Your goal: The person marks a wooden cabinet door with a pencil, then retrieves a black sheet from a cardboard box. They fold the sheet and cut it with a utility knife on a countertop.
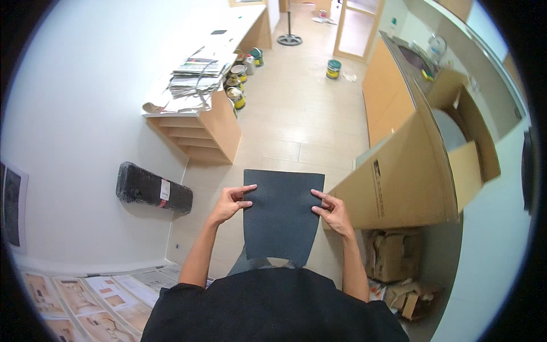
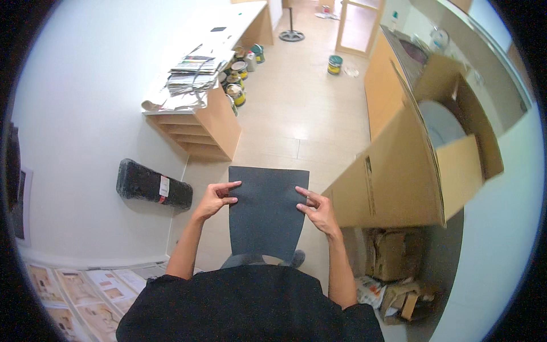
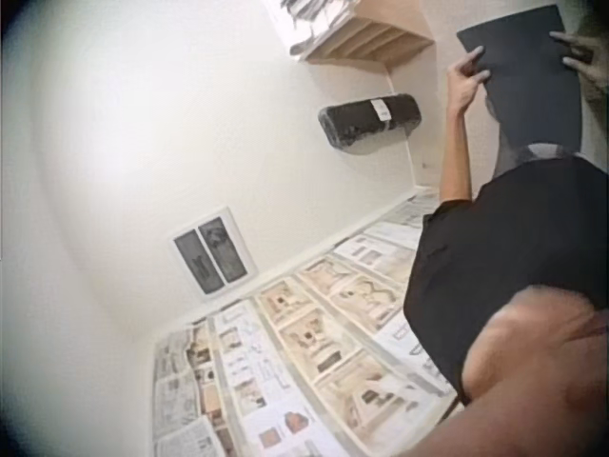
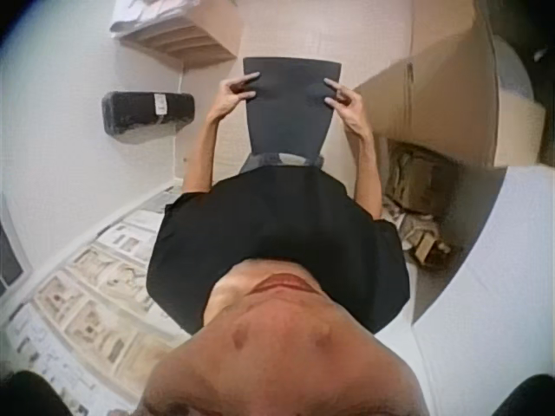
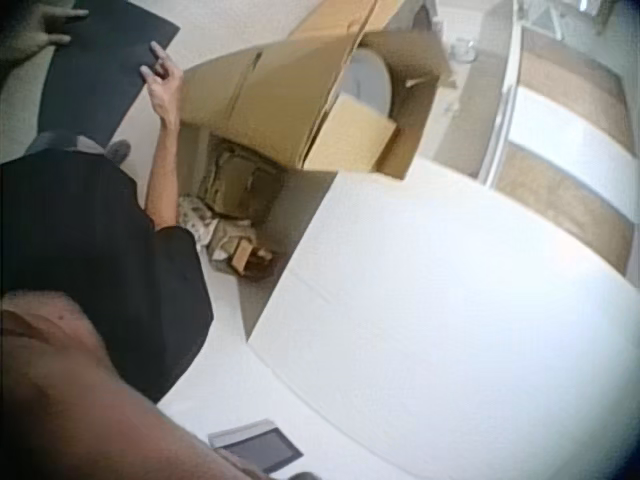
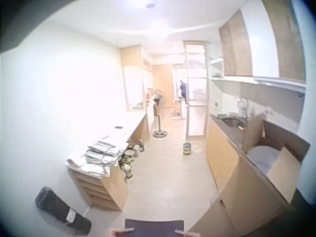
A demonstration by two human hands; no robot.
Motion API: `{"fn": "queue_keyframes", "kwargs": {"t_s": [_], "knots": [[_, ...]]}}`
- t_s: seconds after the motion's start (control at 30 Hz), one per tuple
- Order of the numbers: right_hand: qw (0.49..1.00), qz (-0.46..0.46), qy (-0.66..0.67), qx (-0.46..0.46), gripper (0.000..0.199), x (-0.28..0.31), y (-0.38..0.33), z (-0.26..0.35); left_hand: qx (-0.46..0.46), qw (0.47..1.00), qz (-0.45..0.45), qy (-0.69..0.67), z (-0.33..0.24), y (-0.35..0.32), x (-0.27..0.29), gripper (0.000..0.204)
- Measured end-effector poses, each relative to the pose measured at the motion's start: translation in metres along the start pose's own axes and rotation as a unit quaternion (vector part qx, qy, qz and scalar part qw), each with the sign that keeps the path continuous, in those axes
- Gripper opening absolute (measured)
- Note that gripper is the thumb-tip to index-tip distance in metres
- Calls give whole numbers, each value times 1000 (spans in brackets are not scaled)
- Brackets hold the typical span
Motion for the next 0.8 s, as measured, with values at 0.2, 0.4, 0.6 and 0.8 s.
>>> {"fn": "queue_keyframes", "kwargs": {"t_s": [0.2,0.4,0.6,0.8], "knots": [[999,39,18,-2,52,-31,76,10,0,1000,-6,-3,-4,40,70,52],[999,29,40,3,53,-53,142,38,-11,999,34,-26,-16,105,129,54],[997,7,66,28,56,-77,208,80,-19,999,44,2,-55,160,182,60],[999,4,24,24,57,-48,276,91,-21,999,28,-5,-76,235,188,52]]}}
Point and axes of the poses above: each hand's wrist, its own y-axis towards the middle knuckle, its own x-axis out of the back of the hand, z = x × y, the point moved 9 cm from there along y, towards the middle knuckle, and after that the axes turned 2 degrees about -x, right-handed, at the moved point
